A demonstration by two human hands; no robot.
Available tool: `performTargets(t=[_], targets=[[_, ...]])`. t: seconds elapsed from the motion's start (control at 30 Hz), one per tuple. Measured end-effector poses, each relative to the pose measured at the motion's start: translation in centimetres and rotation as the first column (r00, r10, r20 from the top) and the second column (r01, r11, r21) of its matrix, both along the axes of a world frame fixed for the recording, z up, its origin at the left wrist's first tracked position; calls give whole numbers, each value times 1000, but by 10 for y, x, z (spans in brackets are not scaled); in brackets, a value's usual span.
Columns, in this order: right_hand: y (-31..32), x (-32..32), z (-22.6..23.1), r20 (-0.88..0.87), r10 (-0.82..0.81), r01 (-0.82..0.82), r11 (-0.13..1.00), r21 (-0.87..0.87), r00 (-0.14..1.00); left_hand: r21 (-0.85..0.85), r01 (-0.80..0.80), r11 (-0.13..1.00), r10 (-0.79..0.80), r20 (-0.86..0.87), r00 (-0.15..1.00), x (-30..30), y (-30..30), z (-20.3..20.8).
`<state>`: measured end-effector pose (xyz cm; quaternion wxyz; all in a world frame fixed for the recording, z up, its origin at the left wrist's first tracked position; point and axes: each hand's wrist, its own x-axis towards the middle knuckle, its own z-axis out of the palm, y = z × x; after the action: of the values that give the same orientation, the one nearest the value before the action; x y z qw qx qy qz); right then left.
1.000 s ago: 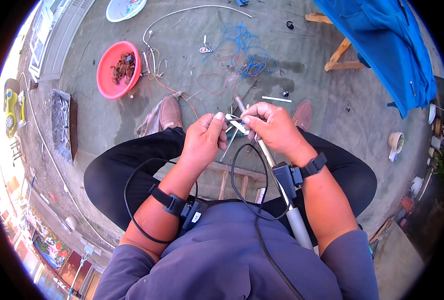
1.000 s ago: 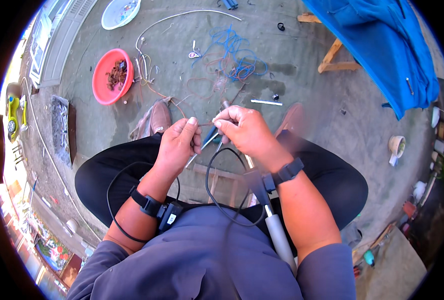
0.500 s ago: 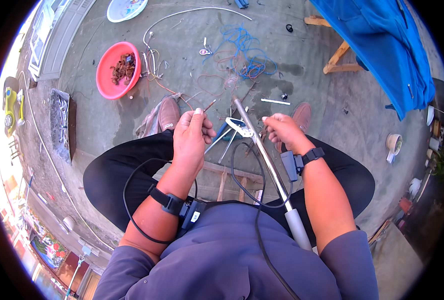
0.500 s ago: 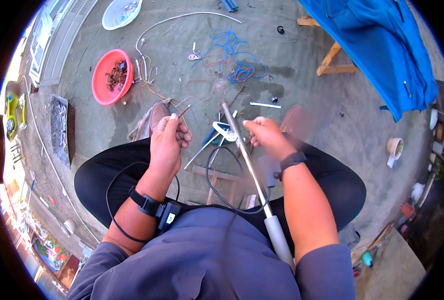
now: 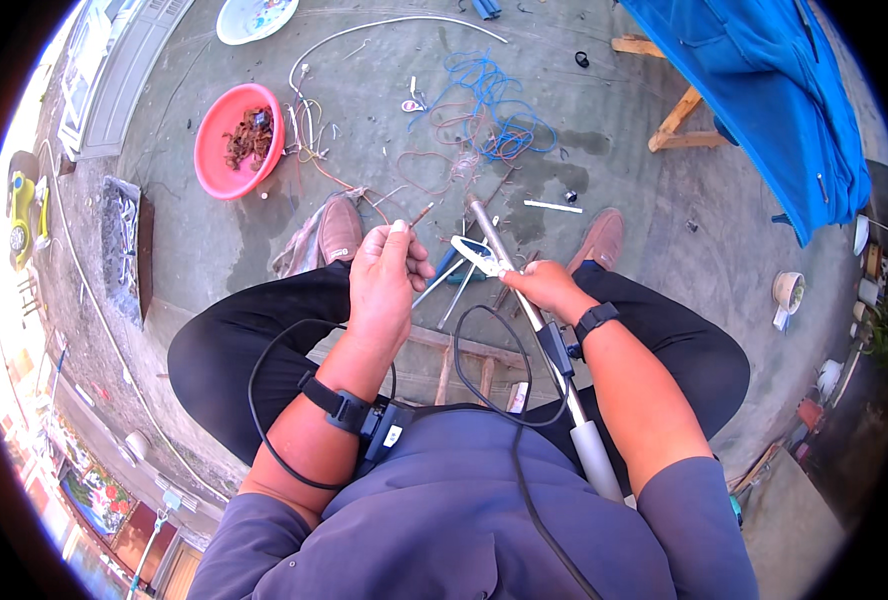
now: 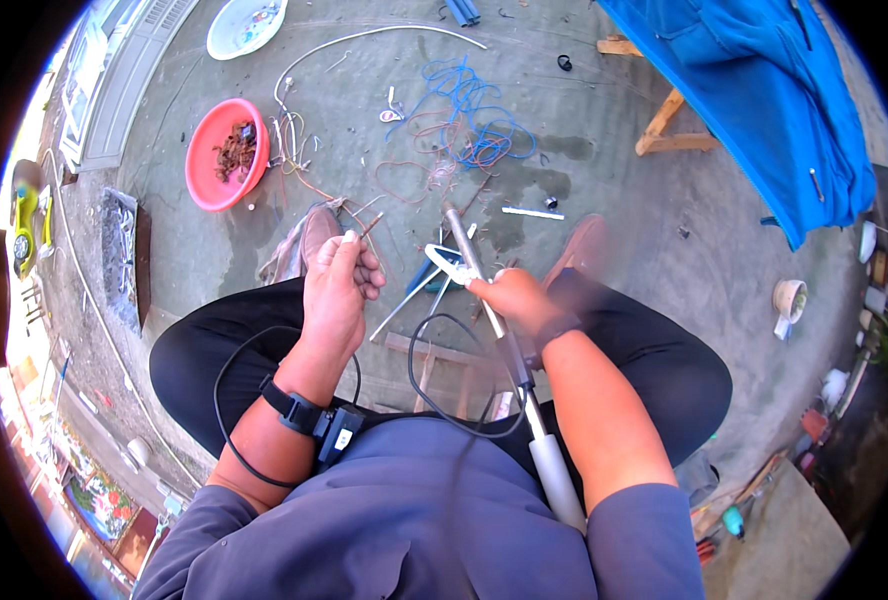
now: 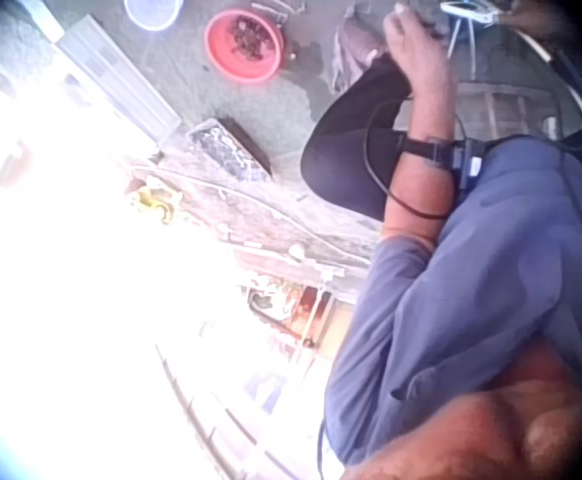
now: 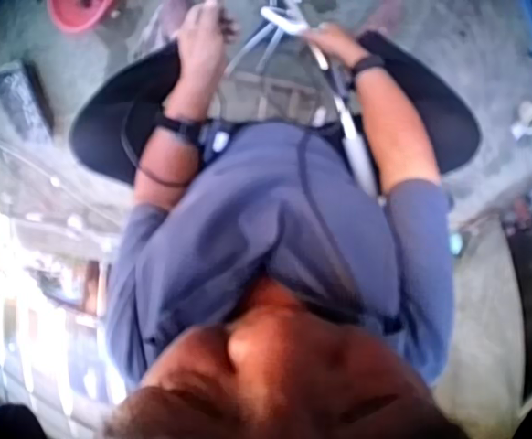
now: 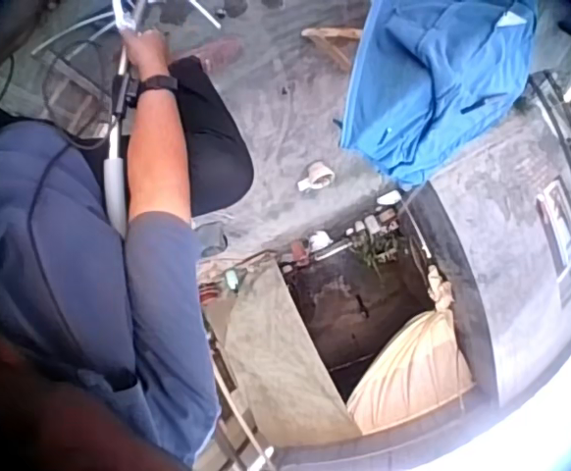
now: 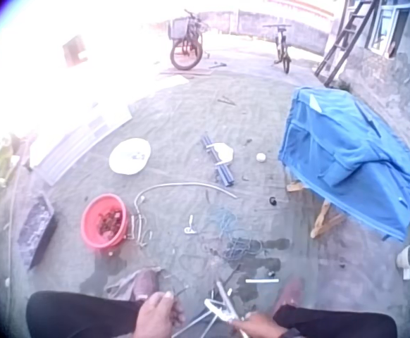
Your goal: The person disassembles and attempts to reassemble components of a metal frame or pole device, handling a white plastic bracket and a metal rod.
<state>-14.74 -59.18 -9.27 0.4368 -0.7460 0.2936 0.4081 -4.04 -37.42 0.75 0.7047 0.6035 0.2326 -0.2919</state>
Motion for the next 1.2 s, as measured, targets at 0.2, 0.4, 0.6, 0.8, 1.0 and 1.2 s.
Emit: performTargets(t=[0.2,0.4,0.6,0.8,1.0,1.2], targets=[[4,3,2,-18,-39,39,999,-11,999,8,5,1000,-5,-12,1000,-1,0,-1],[6,3,0,14,-260,258,964,65,966,-22,-9,1000,8,-25,1000,-2,0,-2],[-1,29,36,-40,-582,554,748,365,812,-100,-31,994,30,-18,999,-2,1,1],[-13,44,91,-209,-710,655,439,615,672,-184,-46,982,43,-20,999,-1,0,5],[-13,42,133,-253,-745,628,273,728,617,-274,1,962,7,28,1000,-2,-2,13],[-19,26,168,-243,-766,576,196,794,595,-274,110,956,-81,114,990,-3,-7,25]])
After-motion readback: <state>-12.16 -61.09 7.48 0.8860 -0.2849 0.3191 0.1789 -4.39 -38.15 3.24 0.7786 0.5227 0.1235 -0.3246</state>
